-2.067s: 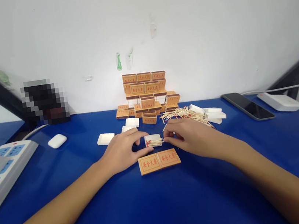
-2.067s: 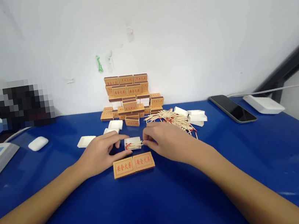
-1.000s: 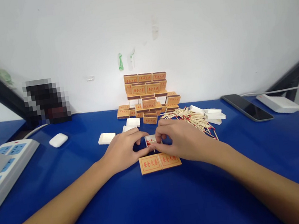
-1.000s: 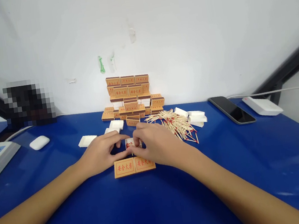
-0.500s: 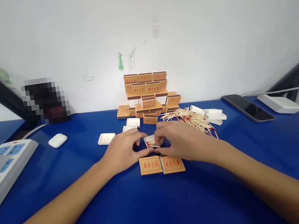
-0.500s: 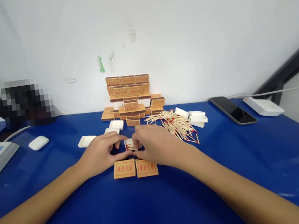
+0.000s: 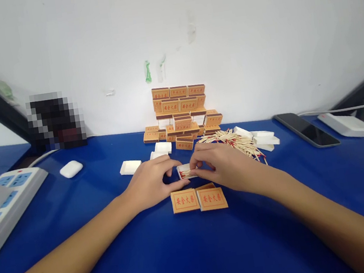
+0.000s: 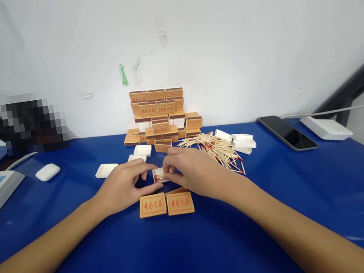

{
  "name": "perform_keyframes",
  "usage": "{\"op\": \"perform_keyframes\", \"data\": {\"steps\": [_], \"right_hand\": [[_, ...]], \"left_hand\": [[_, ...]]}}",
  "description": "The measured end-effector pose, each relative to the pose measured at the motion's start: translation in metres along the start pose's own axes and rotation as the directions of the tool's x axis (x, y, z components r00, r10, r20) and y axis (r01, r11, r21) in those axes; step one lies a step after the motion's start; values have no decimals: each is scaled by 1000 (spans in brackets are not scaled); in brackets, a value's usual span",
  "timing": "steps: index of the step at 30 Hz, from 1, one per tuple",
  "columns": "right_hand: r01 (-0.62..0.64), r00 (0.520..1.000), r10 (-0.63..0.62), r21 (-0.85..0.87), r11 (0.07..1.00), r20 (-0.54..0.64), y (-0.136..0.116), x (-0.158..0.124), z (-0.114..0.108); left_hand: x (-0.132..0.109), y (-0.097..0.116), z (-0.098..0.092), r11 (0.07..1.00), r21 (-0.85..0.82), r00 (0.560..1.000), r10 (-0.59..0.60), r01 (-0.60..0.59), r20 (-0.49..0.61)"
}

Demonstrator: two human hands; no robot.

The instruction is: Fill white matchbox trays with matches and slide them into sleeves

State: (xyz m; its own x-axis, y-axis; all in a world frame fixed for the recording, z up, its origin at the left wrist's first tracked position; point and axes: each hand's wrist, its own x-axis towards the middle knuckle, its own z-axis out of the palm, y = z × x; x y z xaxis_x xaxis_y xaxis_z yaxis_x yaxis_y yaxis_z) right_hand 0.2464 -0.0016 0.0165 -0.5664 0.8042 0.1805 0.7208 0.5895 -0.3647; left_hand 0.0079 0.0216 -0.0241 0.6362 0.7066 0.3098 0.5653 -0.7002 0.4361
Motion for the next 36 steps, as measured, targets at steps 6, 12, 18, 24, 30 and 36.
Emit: {"op": "perform_keyframes", "data": {"steps": [6,12,18,24,30,36], "right_hand": [[-42,999,41,-27,999,-13,12,-9,-5],[-42,999,42,0,999,2,16,-13,1],[-43,998,44,16,999,-34,14,-17,4],[4,998,-2,29,1000,-60,16,-16,8],[24,996,-20,42,999,-92,12,-17,11],[39,993,-36,24,999,-114,12,-14,14]], "left_hand": [[0,-1,0,1000,-14,1000,-8,8,-4],[0,-1,0,1000,-9,1000,3,-3,0],[-1,-2,1,1000,-13,1000,10,-10,1],[-1,-2,1,1000,1,1000,16,-16,-6],[-1,-3,1,1000,-4,1000,14,-14,-10],[-1,-2,1,1000,1,1000,13,-13,-2]]}}
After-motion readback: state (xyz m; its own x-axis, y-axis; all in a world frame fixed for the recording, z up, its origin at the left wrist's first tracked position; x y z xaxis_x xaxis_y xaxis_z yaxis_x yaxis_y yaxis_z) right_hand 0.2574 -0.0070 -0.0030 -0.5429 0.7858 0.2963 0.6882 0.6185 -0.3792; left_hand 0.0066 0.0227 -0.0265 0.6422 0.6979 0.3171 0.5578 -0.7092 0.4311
